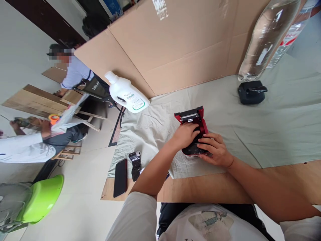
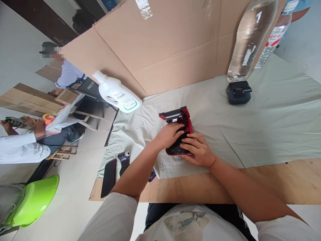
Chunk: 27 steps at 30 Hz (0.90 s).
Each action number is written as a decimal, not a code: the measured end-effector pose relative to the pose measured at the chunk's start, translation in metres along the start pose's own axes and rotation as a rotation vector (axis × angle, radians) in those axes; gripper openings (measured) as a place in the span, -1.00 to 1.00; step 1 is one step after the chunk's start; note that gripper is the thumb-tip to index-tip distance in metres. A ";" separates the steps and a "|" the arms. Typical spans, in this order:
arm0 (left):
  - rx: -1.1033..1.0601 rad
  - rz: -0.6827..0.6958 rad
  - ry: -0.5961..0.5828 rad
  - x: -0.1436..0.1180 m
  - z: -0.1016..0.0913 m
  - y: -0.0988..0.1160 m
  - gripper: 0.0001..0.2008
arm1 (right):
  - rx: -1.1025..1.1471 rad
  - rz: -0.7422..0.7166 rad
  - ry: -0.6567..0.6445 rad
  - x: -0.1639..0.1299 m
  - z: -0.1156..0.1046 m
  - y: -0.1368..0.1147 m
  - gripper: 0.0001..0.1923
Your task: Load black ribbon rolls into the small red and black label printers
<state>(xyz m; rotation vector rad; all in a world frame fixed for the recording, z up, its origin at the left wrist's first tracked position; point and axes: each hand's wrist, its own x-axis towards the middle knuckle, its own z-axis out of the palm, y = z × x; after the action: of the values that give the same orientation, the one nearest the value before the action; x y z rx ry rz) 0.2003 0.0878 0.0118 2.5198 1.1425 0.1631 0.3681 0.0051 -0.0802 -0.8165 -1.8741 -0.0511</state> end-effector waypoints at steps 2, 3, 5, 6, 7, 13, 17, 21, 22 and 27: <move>-0.157 0.065 0.233 -0.010 -0.007 -0.002 -0.69 | -0.006 -0.015 0.000 0.000 0.000 0.000 -0.70; -0.199 0.082 0.381 -0.014 -0.010 -0.004 -0.66 | -0.013 -0.022 -0.002 -0.001 0.000 0.000 -0.72; -0.187 0.073 0.643 -0.019 -0.014 -0.009 -0.61 | -0.036 -0.028 -0.014 -0.003 -0.001 0.000 -0.76; -0.154 0.059 0.716 -0.021 -0.013 -0.012 -0.57 | -0.049 -0.030 -0.021 -0.004 -0.001 0.000 -0.78; -0.122 0.054 0.744 -0.022 -0.011 -0.015 -0.51 | -0.060 -0.031 -0.024 -0.004 -0.001 -0.001 -0.78; -0.138 0.110 0.732 -0.058 0.038 -0.018 -0.37 | -0.100 0.004 0.054 -0.005 -0.001 -0.006 -0.62; -0.092 0.092 0.685 -0.082 0.073 -0.011 -0.38 | -0.107 0.124 0.048 -0.005 0.004 -0.001 -0.33; -0.104 0.016 0.782 -0.078 0.095 -0.012 -0.45 | -0.096 0.121 0.015 -0.003 0.007 0.004 -0.16; -0.103 0.016 0.820 -0.075 0.098 -0.013 -0.48 | -0.121 0.114 0.021 -0.002 0.008 0.004 -0.17; -0.152 0.070 0.905 -0.070 0.099 -0.015 -0.63 | -0.180 0.101 0.044 -0.001 0.009 0.001 -0.24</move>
<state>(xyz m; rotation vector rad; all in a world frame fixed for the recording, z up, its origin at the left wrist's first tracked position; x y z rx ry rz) 0.1682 0.0168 -0.0823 2.3597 1.2451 1.4547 0.3624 0.0090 -0.0855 -1.0238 -1.8026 -0.1752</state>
